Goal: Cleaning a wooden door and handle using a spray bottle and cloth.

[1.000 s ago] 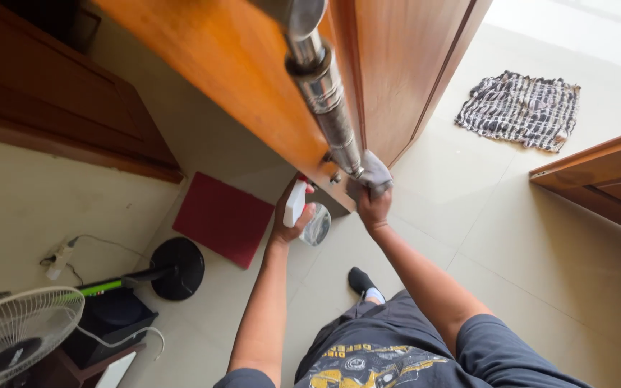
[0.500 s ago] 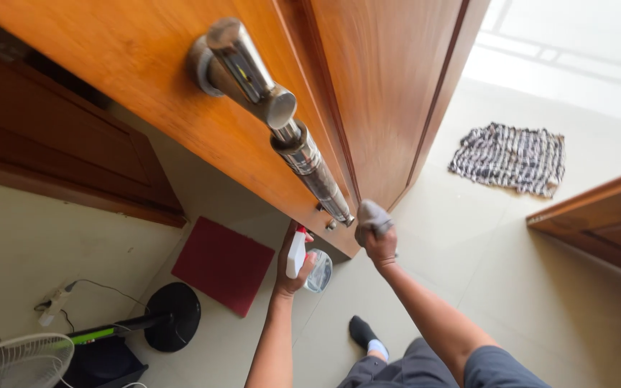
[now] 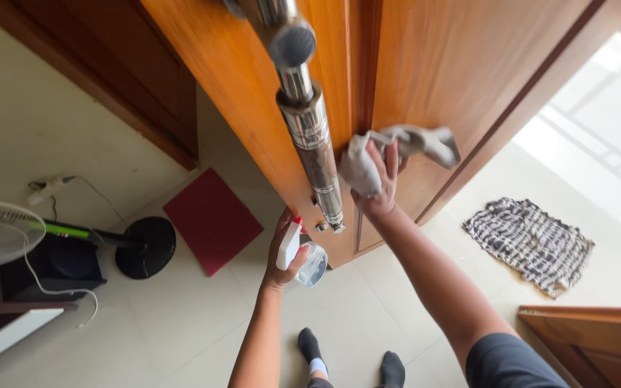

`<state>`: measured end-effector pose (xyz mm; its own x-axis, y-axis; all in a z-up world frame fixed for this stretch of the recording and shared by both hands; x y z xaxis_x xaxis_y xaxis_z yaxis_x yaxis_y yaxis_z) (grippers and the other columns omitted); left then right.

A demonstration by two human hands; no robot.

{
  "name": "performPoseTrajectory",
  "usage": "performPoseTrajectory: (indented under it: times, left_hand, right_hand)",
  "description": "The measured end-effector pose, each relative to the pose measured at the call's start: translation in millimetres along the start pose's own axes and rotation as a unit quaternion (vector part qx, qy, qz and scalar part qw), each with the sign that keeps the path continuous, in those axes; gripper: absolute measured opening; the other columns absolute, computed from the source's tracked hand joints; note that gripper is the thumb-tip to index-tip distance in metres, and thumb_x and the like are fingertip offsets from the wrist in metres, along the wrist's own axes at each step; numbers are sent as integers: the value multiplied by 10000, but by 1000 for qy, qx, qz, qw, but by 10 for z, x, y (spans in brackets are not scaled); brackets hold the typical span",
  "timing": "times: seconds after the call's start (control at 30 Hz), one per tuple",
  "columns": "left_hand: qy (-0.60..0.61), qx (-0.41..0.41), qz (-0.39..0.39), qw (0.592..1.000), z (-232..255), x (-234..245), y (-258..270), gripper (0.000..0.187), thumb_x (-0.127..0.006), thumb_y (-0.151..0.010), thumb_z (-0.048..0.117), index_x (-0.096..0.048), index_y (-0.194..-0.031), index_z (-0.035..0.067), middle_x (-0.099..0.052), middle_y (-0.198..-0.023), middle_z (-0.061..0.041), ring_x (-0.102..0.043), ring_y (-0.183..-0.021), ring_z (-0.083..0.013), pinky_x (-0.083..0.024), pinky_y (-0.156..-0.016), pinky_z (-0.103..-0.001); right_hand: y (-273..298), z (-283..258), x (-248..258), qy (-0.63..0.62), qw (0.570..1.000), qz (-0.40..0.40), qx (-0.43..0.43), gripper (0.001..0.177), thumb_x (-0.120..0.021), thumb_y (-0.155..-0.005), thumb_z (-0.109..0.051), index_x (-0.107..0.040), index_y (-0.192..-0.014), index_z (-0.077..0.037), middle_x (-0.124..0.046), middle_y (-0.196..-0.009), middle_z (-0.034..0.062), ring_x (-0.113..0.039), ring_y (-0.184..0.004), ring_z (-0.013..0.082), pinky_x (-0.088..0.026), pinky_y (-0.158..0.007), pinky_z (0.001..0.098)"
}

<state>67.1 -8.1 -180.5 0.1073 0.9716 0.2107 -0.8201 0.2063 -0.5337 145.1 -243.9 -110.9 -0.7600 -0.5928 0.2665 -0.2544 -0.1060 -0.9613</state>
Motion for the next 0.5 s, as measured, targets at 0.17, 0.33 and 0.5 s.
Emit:
performPoseTrajectory:
  times: [0.17,0.33,0.5]
  left_hand:
    - [-15,-29,19,999,59,-118,54,535,-658,-826,53,-537,-1340,-27,-445,-1490,-185,-598,-1102,-254,-553,-924,-384]
    - [-52,-10,12,999,149,-148,40,482,-654,-821,75,-564,-1285,-22,-468,-1469,-183,-607,-1043,-234,-552,-902,-369]
    - [-81,-25,54,995,120,-273,202,471,-615,-822,80,-541,-1267,-56,-182,-1681,-282,-584,-1075,-258,-543,-881,-370]
  right_hand:
    - [2156,391,-570,3,994,-101,-35,470,-687,-859,-167,-682,-1325,-106,-561,-1478,106,-295,-1488,464,-138,-1187,665]
    - [3439,404,-607,9,943,-310,-120,555,-666,-775,-81,-692,-1322,-171,-542,-1506,8,-343,-1464,354,-227,-1157,627]
    - [3315,392,10,-2,948,-186,-257,507,-732,-846,-186,-638,-1336,-101,-512,-1510,85,-360,-1471,367,-266,-1185,544]
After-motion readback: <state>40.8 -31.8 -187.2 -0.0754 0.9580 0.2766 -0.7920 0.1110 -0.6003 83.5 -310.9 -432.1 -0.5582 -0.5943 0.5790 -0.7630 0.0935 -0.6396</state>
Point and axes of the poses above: each hand's wrist, its own y-axis away from the middle knuckle, its own x-axis out of the back of the hand, z = x × y, the point moved 5 cm from there along -y, towards the middle knuckle
